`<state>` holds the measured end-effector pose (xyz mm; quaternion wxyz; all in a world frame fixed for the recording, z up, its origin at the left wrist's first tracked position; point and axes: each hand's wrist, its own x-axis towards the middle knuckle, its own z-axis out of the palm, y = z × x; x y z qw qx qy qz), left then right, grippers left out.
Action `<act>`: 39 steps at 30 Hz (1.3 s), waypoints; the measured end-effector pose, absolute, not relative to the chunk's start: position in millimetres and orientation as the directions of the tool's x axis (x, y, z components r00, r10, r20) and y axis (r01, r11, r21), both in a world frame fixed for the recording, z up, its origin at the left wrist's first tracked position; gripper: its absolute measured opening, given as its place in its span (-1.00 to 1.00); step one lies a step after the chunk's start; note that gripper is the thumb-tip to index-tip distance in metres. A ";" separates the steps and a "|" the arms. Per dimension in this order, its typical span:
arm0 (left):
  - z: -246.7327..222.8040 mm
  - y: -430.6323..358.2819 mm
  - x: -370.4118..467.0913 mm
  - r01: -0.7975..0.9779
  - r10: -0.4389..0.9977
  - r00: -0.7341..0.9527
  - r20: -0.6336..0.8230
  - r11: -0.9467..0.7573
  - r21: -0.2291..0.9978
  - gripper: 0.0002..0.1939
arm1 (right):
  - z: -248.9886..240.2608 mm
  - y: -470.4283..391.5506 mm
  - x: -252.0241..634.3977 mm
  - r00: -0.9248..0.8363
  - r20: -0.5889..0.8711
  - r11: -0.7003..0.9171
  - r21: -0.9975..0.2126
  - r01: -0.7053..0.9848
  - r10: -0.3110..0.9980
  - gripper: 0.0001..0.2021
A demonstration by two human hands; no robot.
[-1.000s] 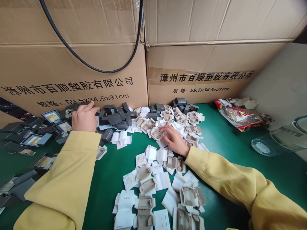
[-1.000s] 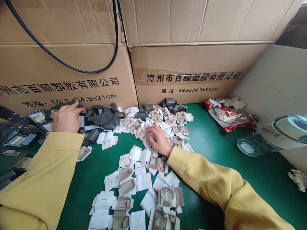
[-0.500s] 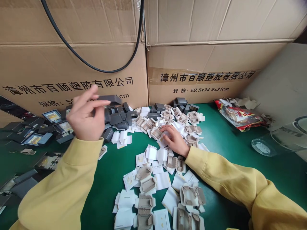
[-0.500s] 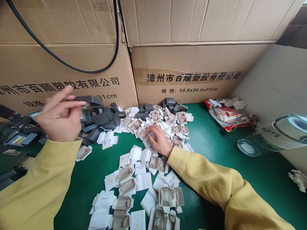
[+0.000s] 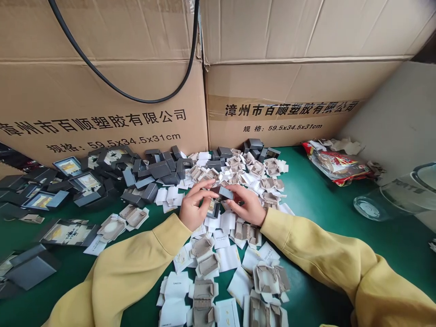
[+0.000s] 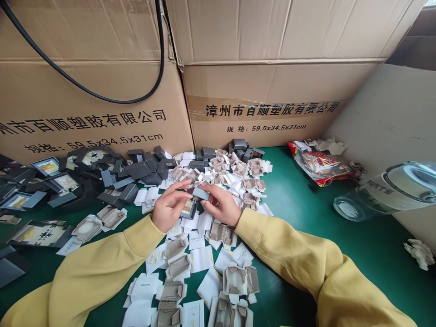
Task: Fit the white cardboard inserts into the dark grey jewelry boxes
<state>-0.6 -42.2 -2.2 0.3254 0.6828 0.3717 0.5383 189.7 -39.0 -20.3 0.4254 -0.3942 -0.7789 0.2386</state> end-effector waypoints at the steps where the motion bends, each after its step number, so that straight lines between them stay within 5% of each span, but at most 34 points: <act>1: -1.8 -43.1 0.0 0.098 0.891 0.125 0.436 -0.448 0.889 -0.91 | -21.4 -38.4 189.6 -0.309 0.458 0.551 -0.731 0.402 0.833 -0.69; 5: -2.4 -43.1 0.6 -0.155 0.964 0.184 0.191 -0.164 0.974 -0.70 | -26.4 -36.9 188.6 -0.253 0.351 0.409 -0.883 0.233 0.902 -0.71; 9: -7.4 -40.1 -2.4 -0.208 0.928 0.373 -0.015 0.100 0.973 -0.65 | -28.0 -37.8 187.8 -0.258 0.309 0.341 -0.935 0.092 0.916 -0.69; 13: -7.1 -38.1 -0.9 -0.284 0.856 0.494 -0.152 0.324 0.902 -0.59 | -22.1 -38.4 188.1 -0.263 0.380 0.435 -0.878 0.199 0.887 -0.70; 20: 0.5 -32.2 4.6 -0.454 0.943 0.213 -0.255 0.327 0.829 -0.66 | -17.6 -34.8 189.8 -0.406 0.477 0.613 -0.448 0.650 0.779 -0.77; 25: -1.8 -30.1 3.4 -0.480 0.937 0.229 -0.263 0.344 0.807 -0.68 | -18.5 -37.0 189.0 -0.584 0.382 0.670 -0.143 0.728 0.716 -0.81; 39: 2.0 -32.9 3.6 -0.441 0.920 0.276 -0.277 0.377 0.815 -0.61 | -24.2 -28.4 192.7 -0.490 0.358 0.595 -0.307 0.742 0.795 -0.84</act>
